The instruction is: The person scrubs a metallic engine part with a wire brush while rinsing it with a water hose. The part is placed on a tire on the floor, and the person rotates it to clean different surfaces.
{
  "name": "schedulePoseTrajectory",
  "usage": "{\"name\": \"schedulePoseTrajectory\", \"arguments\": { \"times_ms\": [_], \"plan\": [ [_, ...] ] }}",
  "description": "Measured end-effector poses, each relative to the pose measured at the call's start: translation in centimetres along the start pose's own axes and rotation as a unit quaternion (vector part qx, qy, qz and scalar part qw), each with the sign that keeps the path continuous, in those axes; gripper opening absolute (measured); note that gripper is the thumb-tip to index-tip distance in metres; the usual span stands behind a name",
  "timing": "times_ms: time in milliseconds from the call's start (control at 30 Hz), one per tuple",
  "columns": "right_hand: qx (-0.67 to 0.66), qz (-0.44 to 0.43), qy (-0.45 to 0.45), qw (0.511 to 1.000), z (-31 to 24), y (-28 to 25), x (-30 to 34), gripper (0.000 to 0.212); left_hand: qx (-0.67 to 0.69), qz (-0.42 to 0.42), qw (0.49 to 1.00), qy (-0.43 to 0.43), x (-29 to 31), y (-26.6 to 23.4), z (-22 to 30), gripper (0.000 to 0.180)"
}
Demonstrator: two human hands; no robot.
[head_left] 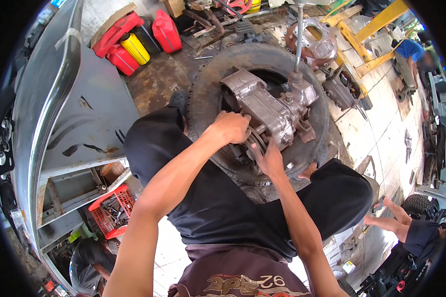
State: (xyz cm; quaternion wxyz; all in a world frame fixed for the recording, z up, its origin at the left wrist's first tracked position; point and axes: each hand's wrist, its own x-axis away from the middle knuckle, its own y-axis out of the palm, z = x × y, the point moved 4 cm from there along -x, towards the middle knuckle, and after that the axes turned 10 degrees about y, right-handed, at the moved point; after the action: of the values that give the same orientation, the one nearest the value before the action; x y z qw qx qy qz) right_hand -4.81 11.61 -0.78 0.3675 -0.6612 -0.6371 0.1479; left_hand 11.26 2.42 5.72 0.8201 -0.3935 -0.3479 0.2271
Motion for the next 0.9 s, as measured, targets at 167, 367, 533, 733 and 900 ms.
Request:
{"name": "schedulePoseTrajectory", "arguments": {
  "times_ms": [167, 367, 533, 733, 900],
  "plan": [
    [0.02, -0.007, -0.003, 1.0, 0.8, -0.2, 1.0, 0.067, 0.0, 0.005, 1.0, 0.007, -0.7, 0.5, -0.3, 0.054],
    [-0.027, -0.002, 0.015, 1.0, 0.5, -0.4, -0.6, 0.066, -0.003, -0.027, 1.0, -0.011, -1.5, 0.0, 0.2, 0.054],
    [0.007, 0.049, -0.057, 0.997, 1.4, -1.1, 0.8, 0.053, -0.005, -0.039, 0.999, -0.016, -2.3, 0.1, 0.2, 0.054],
    [-0.159, -0.057, 0.08, 0.982, 4.4, -2.1, 0.3, 0.038, -0.015, -0.042, 0.999, -0.008, -3.4, -0.1, 0.2, 0.053],
    [-0.042, -0.112, 0.027, 0.992, 5.2, -5.1, -0.7, 0.03, -0.005, -0.06, 0.998, -0.006, -4.5, 0.3, 0.5, 0.053]
  ]
}}
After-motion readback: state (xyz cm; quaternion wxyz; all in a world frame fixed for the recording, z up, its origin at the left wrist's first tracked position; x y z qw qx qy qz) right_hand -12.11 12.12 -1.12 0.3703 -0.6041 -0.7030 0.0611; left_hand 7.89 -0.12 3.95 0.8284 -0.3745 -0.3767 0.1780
